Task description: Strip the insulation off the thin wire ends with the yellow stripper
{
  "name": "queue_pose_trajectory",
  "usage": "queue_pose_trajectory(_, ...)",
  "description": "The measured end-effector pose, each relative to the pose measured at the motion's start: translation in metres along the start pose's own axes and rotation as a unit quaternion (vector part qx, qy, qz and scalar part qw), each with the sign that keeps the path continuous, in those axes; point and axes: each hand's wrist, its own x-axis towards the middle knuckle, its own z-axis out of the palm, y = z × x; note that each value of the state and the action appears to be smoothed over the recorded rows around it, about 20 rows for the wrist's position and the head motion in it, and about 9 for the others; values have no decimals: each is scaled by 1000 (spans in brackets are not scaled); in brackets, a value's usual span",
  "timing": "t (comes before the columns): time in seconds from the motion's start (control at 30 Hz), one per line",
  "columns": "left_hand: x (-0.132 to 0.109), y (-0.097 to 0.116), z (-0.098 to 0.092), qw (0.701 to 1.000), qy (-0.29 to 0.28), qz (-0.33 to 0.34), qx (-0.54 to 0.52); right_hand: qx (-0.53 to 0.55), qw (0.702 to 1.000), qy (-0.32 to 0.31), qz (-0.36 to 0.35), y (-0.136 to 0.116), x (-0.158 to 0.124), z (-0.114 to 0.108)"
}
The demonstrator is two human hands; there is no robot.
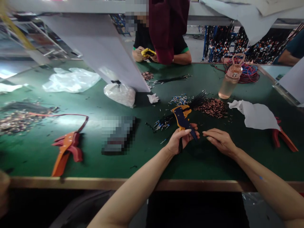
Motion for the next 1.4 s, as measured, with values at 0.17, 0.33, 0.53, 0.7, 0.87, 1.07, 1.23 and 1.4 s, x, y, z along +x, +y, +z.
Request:
queue_pose_trajectory(0.17,-4,0,4,999,-18,4,26,10,995,68,70,-2,2,5)
queue_pose_trajectory(0.33,-7,0,5,997,-52,-15,50,3,997,59,56,-6,5,2)
queue_pose_trajectory(0.53,-9,1,4,994,-62,-30,79,10,994,85,71,-16,5,-1)
queue_pose_trajectory(0.7,-8,0,5,997,-35,-18,66,5,993,87,80,-15,5,0)
queue_pose_trajectory(0.87,-8,2,5,996,-31,0,82,17,984,141,111,-16,4,1)
queue_pose_trajectory(1.07,-10,5,7,990,-58,-8,127,42,969,193,148,-18,4,-2)
queue_pose_trajectory(1.23,-14,2,10,983,-88,-30,158,65,964,200,162,-25,4,0)
queue_pose_trajectory(1.4,-16,2,10,977,-102,-37,183,60,966,199,154,-33,5,4)
